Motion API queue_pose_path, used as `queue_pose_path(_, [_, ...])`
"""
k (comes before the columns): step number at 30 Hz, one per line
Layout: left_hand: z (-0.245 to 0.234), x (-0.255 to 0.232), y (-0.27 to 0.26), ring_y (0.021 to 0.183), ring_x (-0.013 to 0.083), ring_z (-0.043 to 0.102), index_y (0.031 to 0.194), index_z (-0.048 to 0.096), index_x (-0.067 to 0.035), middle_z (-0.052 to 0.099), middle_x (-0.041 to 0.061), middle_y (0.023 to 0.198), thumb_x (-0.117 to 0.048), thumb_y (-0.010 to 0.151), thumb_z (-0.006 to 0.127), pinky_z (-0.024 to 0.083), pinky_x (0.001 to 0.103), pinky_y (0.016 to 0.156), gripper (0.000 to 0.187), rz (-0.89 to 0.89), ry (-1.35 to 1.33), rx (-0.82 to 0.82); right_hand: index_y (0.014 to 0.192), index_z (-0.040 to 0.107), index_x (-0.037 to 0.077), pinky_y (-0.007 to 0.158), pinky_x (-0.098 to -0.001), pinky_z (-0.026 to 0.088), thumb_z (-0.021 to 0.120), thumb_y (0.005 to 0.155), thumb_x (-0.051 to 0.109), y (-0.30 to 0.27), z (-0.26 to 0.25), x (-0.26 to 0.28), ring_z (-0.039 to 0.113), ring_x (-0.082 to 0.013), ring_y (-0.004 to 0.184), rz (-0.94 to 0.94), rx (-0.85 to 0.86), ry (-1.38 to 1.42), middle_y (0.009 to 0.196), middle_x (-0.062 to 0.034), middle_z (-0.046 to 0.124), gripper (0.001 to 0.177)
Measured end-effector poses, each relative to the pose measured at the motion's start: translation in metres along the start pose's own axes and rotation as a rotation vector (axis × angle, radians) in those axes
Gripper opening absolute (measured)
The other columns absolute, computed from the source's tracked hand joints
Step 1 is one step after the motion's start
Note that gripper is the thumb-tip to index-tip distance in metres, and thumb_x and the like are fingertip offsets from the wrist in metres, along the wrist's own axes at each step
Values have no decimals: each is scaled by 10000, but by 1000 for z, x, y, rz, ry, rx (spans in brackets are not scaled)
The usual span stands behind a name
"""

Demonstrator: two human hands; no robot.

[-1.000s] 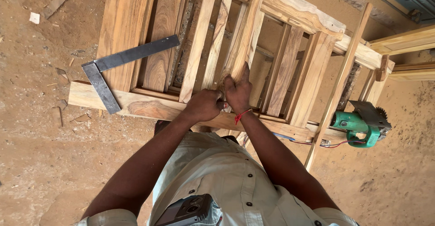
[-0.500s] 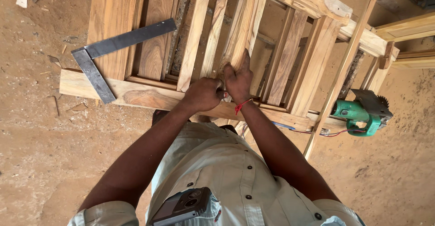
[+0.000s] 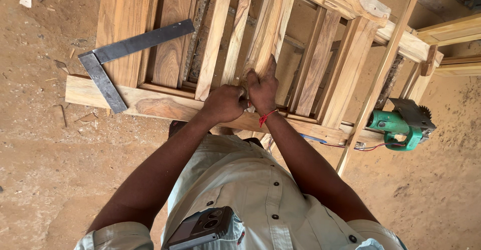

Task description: The person marks a wooden frame with a pencil and square, then uses a circular saw to cut a piece of wood. They repeatedly measure, mark, and cut wood pieces, fitting them into the frame structure.

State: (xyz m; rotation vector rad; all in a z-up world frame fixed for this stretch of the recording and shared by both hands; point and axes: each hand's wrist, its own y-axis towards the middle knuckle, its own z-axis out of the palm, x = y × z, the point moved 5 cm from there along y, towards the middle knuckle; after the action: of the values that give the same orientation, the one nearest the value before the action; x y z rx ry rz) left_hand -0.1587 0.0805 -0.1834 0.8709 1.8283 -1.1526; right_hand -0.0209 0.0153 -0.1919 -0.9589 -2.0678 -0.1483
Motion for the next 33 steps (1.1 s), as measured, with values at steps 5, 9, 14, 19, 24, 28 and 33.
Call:
queue_pose_path(5, [1, 0, 1, 883, 382, 717, 919, 739, -36, 733, 205, 885, -380, 854, 732, 557, 511, 813, 351, -13, 20, -4, 1594, 190, -46, 590, -304, 567, 629, 974, 94, 0, 0, -2, 686, -169, 669, 122, 6, -45, 879, -159, 738, 772])
queue_pose_path(9, [0, -1, -1, 903, 395, 711, 933, 746, -36, 727, 219, 895, -383, 876, 717, 552, 522, 830, 354, -35, 41, 3, 1603, 168, -34, 608, -297, 568, 640, 974, 116, -1, -2, 6, 706, -181, 688, 185, 27, -105, 878, -176, 749, 801])
queue_pose_path(14, [-2, -2, -1, 916, 417, 696, 988, 742, -42, 720, 233, 922, -386, 881, 698, 538, 541, 847, 363, -51, 16, -8, 1611, 210, 72, 648, -294, 637, 728, 904, 160, 23, -18, 27, 703, -210, 788, 289, 41, -8, 1274, -236, 638, 881])
queue_pose_path(19, [2, 0, 0, 928, 414, 696, 969, 743, -37, 721, 226, 950, -389, 897, 674, 538, 540, 858, 366, -51, 49, -10, 1636, 83, 135, 853, -408, 627, 835, 962, 236, 72, -39, 69, 665, -344, 1091, -249, -30, -285, 1558, -337, 378, 1014])
queue_pose_path(24, [-4, -6, 2, 928, 407, 702, 975, 741, -38, 724, 226, 940, -371, 888, 670, 545, 529, 866, 351, -30, 39, -27, 1659, 69, 191, 952, -466, 568, 787, 931, 345, 117, -44, 72, 669, -416, 1135, -64, 77, -544, 1416, -308, 540, 1034])
queue_pose_path(28, [-3, -5, -2, 920, 404, 707, 977, 739, -37, 727, 227, 934, -374, 897, 664, 547, 531, 863, 354, -56, 47, -10, 1653, 78, 166, 837, -439, 613, 739, 908, 316, 134, -40, 69, 742, -394, 886, -69, 129, -516, 1125, -264, 706, 1007])
queue_pose_path(33, [-4, -3, -5, 901, 410, 706, 970, 734, -33, 727, 226, 927, -360, 889, 667, 554, 532, 830, 344, -45, 2, -35, 1660, 95, 135, 718, -491, 608, 726, 912, 313, 134, -31, 64, 718, -413, 688, -158, 77, -721, 728, -217, 719, 995])
